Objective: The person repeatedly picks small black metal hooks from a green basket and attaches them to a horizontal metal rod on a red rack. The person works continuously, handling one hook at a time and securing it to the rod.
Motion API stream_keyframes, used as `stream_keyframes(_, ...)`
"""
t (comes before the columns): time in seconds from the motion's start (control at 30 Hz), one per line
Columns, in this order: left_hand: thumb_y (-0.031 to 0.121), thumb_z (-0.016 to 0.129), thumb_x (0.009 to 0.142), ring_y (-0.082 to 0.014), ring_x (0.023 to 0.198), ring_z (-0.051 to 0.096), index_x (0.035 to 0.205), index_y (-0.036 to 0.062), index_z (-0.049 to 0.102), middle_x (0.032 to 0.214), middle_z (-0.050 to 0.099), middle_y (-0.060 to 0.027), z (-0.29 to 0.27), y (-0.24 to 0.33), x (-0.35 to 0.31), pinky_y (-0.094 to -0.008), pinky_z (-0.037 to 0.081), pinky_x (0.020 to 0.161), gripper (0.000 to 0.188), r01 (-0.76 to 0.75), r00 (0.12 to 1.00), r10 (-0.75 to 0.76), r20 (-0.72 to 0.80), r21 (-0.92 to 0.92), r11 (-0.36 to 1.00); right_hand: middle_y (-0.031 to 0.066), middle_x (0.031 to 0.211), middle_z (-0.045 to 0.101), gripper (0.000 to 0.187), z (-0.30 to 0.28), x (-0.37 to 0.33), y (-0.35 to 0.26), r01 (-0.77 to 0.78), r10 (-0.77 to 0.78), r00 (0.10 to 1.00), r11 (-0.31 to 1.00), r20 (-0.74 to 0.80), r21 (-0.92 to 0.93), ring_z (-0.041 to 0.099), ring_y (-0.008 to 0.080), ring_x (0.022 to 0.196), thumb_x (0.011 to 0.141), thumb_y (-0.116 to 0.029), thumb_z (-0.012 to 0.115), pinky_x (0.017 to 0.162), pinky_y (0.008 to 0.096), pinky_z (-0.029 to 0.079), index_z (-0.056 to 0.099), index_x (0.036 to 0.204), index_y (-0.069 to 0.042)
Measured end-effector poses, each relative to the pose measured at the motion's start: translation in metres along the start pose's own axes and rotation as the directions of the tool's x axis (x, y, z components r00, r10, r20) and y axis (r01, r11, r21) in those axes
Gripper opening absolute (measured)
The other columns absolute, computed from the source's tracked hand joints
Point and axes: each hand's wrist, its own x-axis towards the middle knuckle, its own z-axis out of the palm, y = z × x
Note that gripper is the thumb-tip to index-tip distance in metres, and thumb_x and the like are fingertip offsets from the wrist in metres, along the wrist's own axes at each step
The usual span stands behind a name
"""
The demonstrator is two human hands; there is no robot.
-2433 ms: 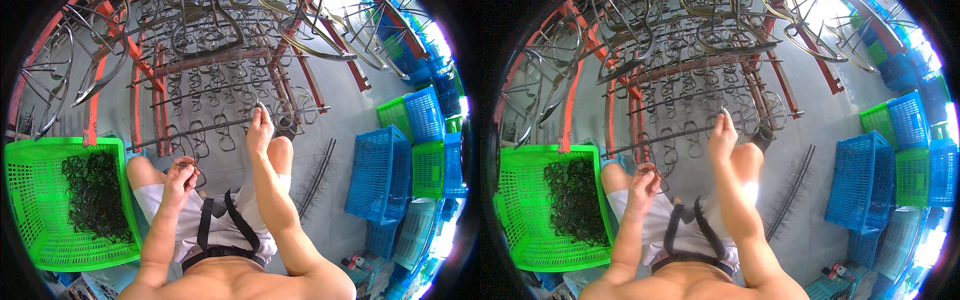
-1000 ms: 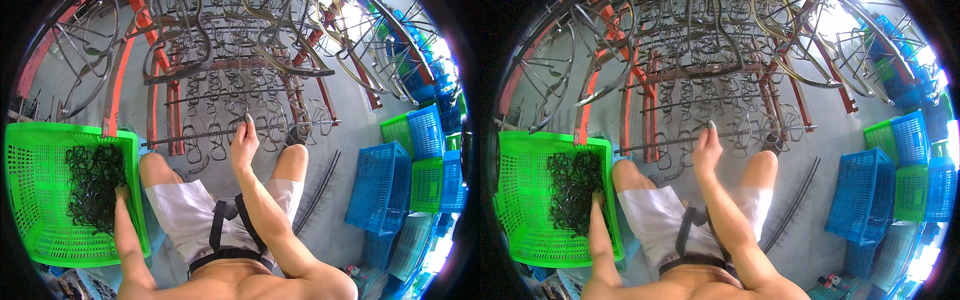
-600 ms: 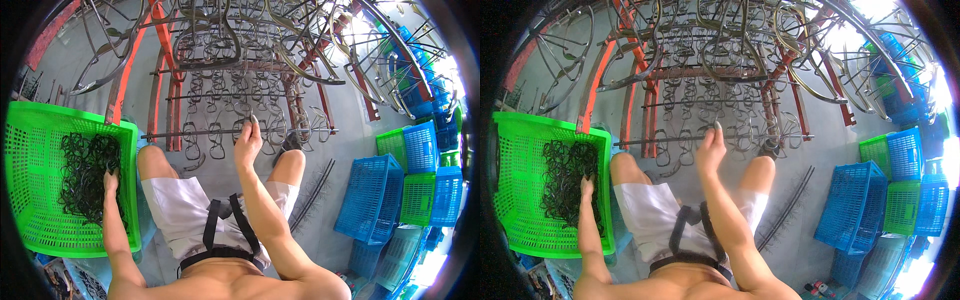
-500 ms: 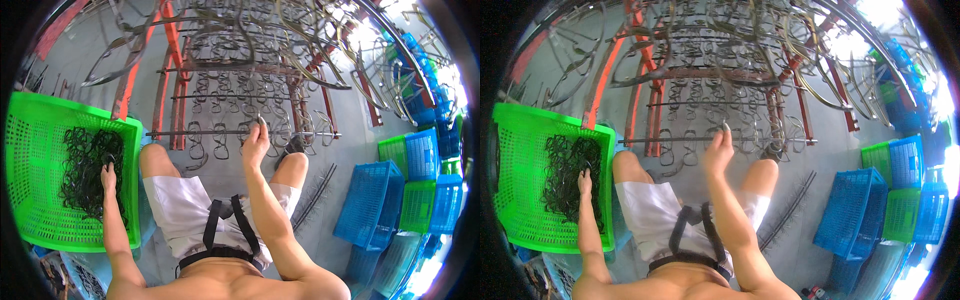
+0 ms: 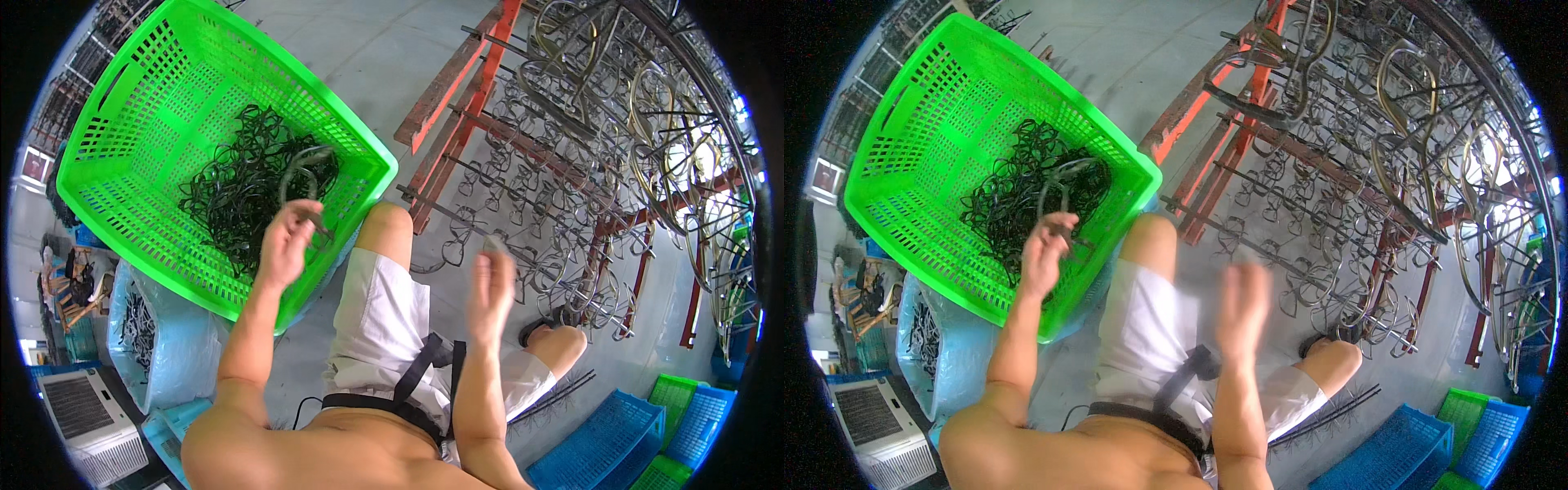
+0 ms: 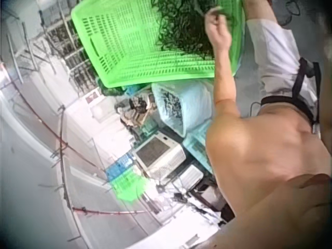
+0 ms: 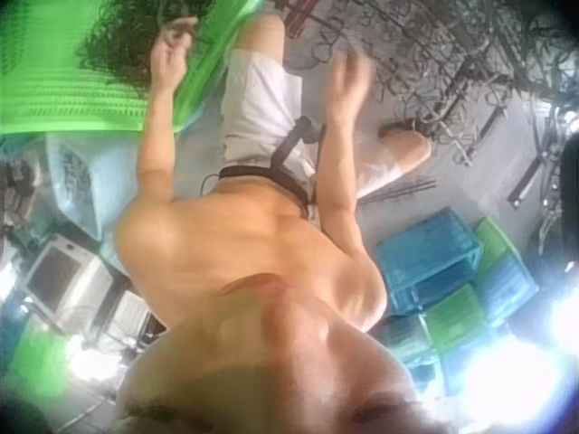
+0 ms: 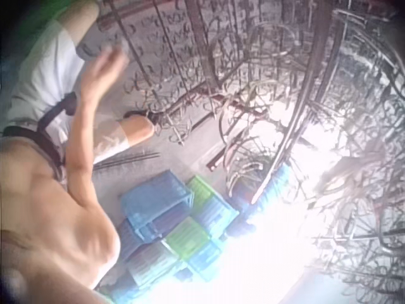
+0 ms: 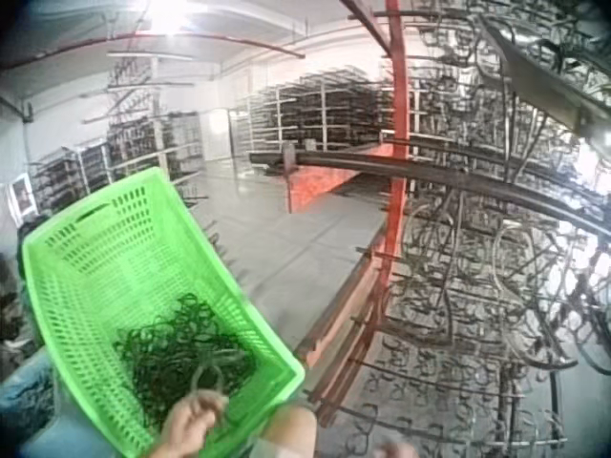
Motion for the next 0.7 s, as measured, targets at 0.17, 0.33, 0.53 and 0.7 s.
stream_keyframes(0.17,-0.010,0.043,0.067,-0.0188,0.071,0.055,0.078,-0.0009,0.056,0.092,0.057,-0.0109,0.042,0.046,-0.017,-0.0259,0.046,0.062,0.019,-0.214,0.823,0.242,0.514,-0.114,0.970,0.0205,0.120,0.039,0.044,0.029,0.007,-0.020,0.343,-0.341,0.939,0.938,0.049,-0.044,0.041,0.0337,0.112,0.085,-0.018,0.054,0.097,0.0385,0.034,0.044,0.124,-0.001)
stream_keyframes(0.33,0.021,0.058,0.084,-0.0157,0.055,0.051,0.070,-0.0033,0.052,0.070,0.057,-0.0097,0.055,0.040,-0.003,-0.0270,0.040,0.049,0.028,0.069,0.647,0.241,0.723,-0.371,0.926,0.0189,0.110,0.042,0.045,-0.041,0.027,-0.013,0.297,-0.318,0.743,0.945,0.589,0.135,0.045,0.0305,0.106,0.081,-0.027,0.063,0.091,0.0373,0.037,0.049,0.109,0.005)
stream_keyframes(0.53,0.021,0.056,0.078,-0.0104,0.049,0.046,0.069,-0.0002,0.059,0.068,0.059,-0.0100,0.088,0.053,0.014,-0.0221,0.034,0.045,0.023,0.229,0.584,0.139,0.799,-0.326,0.917,0.0066,0.097,0.051,0.039,-0.054,0.006,0.003,-0.054,-0.220,0.784,0.907,0.580,0.418,0.049,0.0124,0.078,0.085,-0.026,0.063,0.069,0.0256,0.041,0.053,0.112,0.001)
stream_keyframes(0.7,0.024,0.049,0.086,-0.0074,0.051,0.047,0.109,0.0018,0.050,0.070,0.058,-0.0089,0.109,0.023,0.023,-0.0188,0.033,0.044,0.032,0.557,0.804,-0.283,0.523,-0.497,0.665,-0.0055,0.063,0.046,0.021,-0.045,0.008,0.008,-0.377,0.330,0.923,0.661,0.199,0.649,0.034,0.0016,0.049,0.089,-0.018,0.058,0.041,0.0180,0.027,0.061,0.099,-0.001)
